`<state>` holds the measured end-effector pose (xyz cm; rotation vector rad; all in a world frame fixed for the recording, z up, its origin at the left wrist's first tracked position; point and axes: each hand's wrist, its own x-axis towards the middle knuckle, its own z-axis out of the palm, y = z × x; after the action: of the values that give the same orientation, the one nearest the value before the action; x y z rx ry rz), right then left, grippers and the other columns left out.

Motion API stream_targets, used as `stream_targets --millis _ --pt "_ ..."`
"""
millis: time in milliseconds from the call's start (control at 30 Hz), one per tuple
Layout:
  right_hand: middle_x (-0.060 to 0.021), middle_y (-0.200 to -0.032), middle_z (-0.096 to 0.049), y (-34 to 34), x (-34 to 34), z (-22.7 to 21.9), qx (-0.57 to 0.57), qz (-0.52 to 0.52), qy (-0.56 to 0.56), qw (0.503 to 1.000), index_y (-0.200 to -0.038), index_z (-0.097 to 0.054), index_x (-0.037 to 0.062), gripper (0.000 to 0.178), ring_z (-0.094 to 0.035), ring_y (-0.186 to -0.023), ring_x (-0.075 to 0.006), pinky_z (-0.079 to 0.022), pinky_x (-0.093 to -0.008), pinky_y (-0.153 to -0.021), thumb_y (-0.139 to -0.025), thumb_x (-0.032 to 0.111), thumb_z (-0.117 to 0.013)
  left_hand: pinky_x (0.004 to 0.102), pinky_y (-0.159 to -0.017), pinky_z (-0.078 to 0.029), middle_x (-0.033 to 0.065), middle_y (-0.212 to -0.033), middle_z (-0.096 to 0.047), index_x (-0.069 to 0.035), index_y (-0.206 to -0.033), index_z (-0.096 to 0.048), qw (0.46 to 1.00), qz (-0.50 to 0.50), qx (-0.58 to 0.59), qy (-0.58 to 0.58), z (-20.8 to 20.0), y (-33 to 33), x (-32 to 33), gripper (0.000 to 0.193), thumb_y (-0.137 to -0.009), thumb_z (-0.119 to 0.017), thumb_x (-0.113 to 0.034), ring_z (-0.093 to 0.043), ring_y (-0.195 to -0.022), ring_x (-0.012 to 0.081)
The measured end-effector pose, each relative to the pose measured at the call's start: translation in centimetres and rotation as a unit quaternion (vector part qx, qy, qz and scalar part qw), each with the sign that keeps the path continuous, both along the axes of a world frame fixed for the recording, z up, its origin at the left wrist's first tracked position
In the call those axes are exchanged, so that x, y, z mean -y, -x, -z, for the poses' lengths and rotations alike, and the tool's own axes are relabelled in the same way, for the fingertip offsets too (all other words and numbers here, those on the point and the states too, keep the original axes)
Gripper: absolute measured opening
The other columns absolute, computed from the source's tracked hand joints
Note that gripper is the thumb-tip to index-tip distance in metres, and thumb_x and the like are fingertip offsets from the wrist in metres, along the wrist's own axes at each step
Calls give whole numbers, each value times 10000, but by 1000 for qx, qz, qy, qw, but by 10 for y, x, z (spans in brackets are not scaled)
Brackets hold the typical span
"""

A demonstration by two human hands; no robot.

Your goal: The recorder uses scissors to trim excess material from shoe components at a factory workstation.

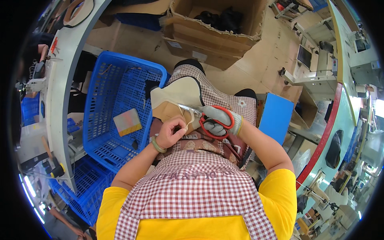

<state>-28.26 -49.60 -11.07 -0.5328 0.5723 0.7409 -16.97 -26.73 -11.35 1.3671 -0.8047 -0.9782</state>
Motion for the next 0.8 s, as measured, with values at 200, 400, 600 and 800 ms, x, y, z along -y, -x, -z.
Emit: stream_targets --millis 200,400,600,800 --pt "1 -544 -484 -4 1 4 3 -6 0 1000 -830 -557 84 485 -408 -367 -81 -301 -203 -284 -889 559 -479 243 -691 -364 46 -811 -479 -21 -737 -480 999 22 -32 -3 2 -6 -3 107 -797 -565 -43 -447 -747 131" --pt "-7 -625 -495 -7 7 6 24 -29 -9 999 -1102 -503 113 426 -407 -414 -65 -295 -188 -315 -919 497 -475 261 -694 -375 62 -802 -497 -19 -709 -485 1000 20 1 -14 -2 -7 2 131 -797 -575 -55 -474 -739 161" --pt "-13 -639 -519 -3 -22 -11 3 33 44 998 -1059 -506 107 431 -411 -411 -68 -312 -185 -344 -923 513 -450 395 -785 -389 153 -905 -536 -14 -860 -530 853 -307 411 -98 -23 6 8 238 -785 -673 -188 -496 -866 335" --pt "-35 -669 -561 9 -39 -11 1 129 62 990 -966 -518 82 410 -430 -400 -90 -337 -201 -337 -947 477 -411 416 -824 -391 172 -966 -488 3 -962 -514 856 -259 390 -221 -18 -15 5 313 -754 -687 -155 -486 -915 370"
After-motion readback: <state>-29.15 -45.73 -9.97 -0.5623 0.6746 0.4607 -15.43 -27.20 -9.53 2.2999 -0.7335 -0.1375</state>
